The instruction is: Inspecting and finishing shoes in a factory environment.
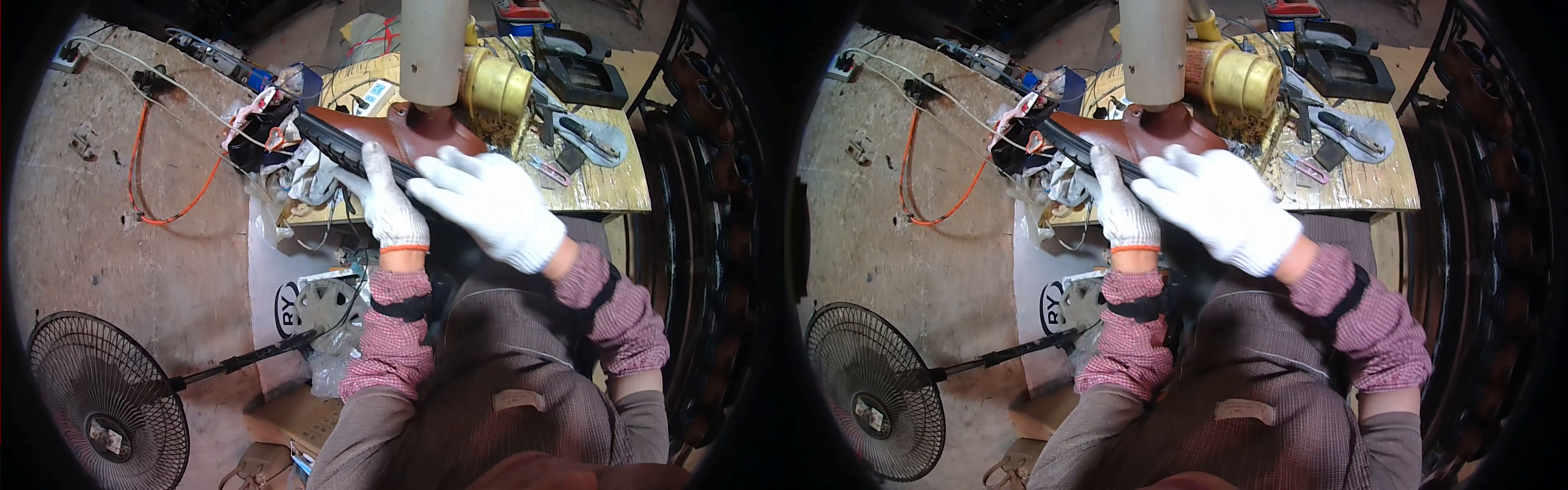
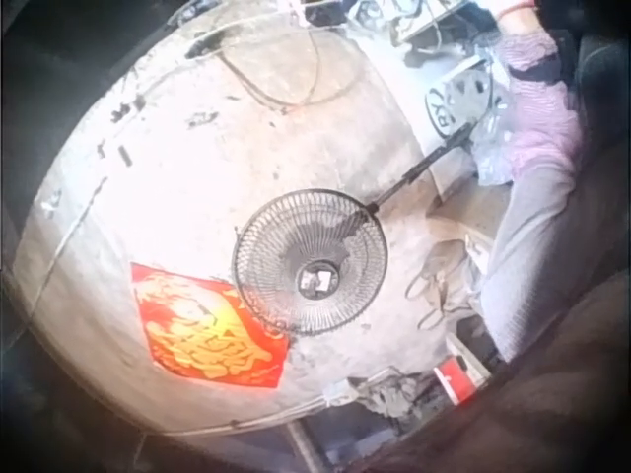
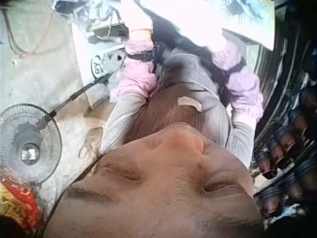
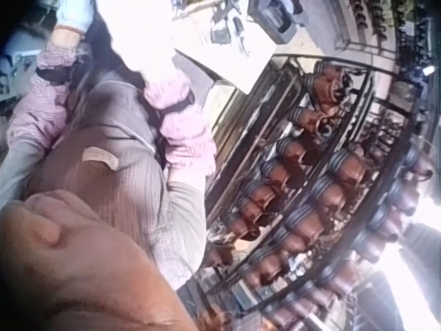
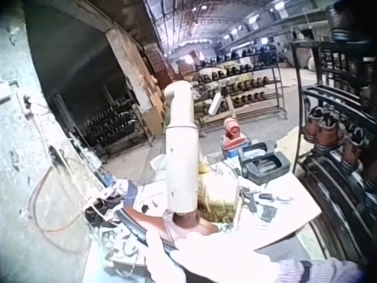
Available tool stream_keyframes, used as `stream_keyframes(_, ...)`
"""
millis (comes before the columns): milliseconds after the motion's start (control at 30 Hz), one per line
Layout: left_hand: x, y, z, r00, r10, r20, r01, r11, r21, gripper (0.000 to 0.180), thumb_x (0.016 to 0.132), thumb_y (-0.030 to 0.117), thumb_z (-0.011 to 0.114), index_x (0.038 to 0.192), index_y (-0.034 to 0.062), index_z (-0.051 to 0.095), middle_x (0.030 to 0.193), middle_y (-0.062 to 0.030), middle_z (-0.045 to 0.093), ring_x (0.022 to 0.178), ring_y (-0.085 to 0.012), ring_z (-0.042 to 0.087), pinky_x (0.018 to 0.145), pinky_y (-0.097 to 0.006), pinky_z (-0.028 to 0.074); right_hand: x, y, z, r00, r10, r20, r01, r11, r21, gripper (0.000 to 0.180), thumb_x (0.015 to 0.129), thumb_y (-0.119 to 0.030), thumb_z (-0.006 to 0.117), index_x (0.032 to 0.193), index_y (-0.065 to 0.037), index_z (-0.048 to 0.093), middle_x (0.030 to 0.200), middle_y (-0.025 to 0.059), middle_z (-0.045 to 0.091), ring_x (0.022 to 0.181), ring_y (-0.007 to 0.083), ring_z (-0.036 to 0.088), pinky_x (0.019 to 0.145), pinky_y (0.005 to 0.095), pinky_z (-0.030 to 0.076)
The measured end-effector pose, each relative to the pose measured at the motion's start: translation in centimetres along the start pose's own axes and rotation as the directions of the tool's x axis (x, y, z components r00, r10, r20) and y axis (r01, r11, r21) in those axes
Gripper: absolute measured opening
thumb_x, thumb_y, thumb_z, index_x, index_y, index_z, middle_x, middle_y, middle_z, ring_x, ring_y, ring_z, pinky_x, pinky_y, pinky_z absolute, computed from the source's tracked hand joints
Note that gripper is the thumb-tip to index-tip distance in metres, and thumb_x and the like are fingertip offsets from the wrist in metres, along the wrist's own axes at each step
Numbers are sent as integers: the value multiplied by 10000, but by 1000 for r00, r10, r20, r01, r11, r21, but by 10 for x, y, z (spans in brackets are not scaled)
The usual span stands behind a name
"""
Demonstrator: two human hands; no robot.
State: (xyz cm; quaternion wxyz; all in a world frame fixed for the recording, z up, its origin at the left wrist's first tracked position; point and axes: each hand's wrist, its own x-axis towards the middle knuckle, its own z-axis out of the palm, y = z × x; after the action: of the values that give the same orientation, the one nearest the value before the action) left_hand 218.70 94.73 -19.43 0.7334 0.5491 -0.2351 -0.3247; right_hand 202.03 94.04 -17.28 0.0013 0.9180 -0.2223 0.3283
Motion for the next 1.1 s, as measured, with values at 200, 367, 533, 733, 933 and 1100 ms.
stream_keyframes(200, -8, 18, -41, 999, -14, -46, 9, 994, -108, 1060, 933, 560, 637, 1608, 107, -44, 1594, -182, 247, 1391, -335, 388, 1124, -480, 378, -60, -22, -16, 250, -321, 913, -229, 897, 378, 192, 721, -155, 687, 900, -165, 756, 845, 139, 717, 810, 355, 703, 714, 452, 553)
stream_keyframes(367, -3, -1, -70, 964, -53, 259, 122, 958, -259, 885, 958, 653, 512, 1590, 118, 198, 1574, -110, 345, 1394, -297, 408, 1172, -476, 326, -167, -17, -52, 571, 337, 749, -628, 766, 135, 170, 808, -215, 697, 968, -176, 737, 838, 103, 721, 815, 332, 700, 701, 412, 552)
stream_keyframes(533, -22, -89, -123, 557, -372, 742, 779, 544, -312, 821, 985, 630, 405, 1538, 42, 257, 1490, -159, 429, 1344, -313, 472, 1180, -456, 345, -175, -40, -62, 605, 662, 443, -793, 551, 259, 359, 809, -140, 711, 1147, -25, 669, 1048, 161, 710, 953, 349, 687, 841, 388, 549)
stream_keyframes(733, -80, -75, -96, 384, -700, 603, 906, 413, -97, 567, 1028, 472, 457, 1304, -20, 516, 1145, -157, 590, 1203, -444, 553, 956, -562, 500, -187, -51, -62, 618, 697, 364, -786, 541, 299, 420, 774, -91, 732, 1187, -43, 672, 1036, 160, 711, 950, 345, 689, 830, 391, 551)
stream_keyframes(933, -46, -180, -147, 149, -581, 800, 930, -192, -313, 497, 1087, 321, 347, 1414, -41, 442, 1284, -225, 574, 1145, -355, 607, 987, -440, 513, -192, -49, -53, 609, 699, 374, -793, 533, 295, 443, 757, -90, 747, 1192, -45, 678, 1035, 160, 715, 948, 339, 696, 835, 389, 554)
stream_keyframes(1100, -21, -175, -126, 213, -586, 782, 926, -134, -352, 497, 1086, 326, 349, 1413, -37, 443, 1279, -221, 574, 1144, -350, 606, 986, -437, 512, -189, -43, -43, 596, 706, 383, -802, 511, 308, 442, 768, -84, 738, 1202, -36, 673, 1099, 154, 719, 992, 326, 698, 872, 373, 553)
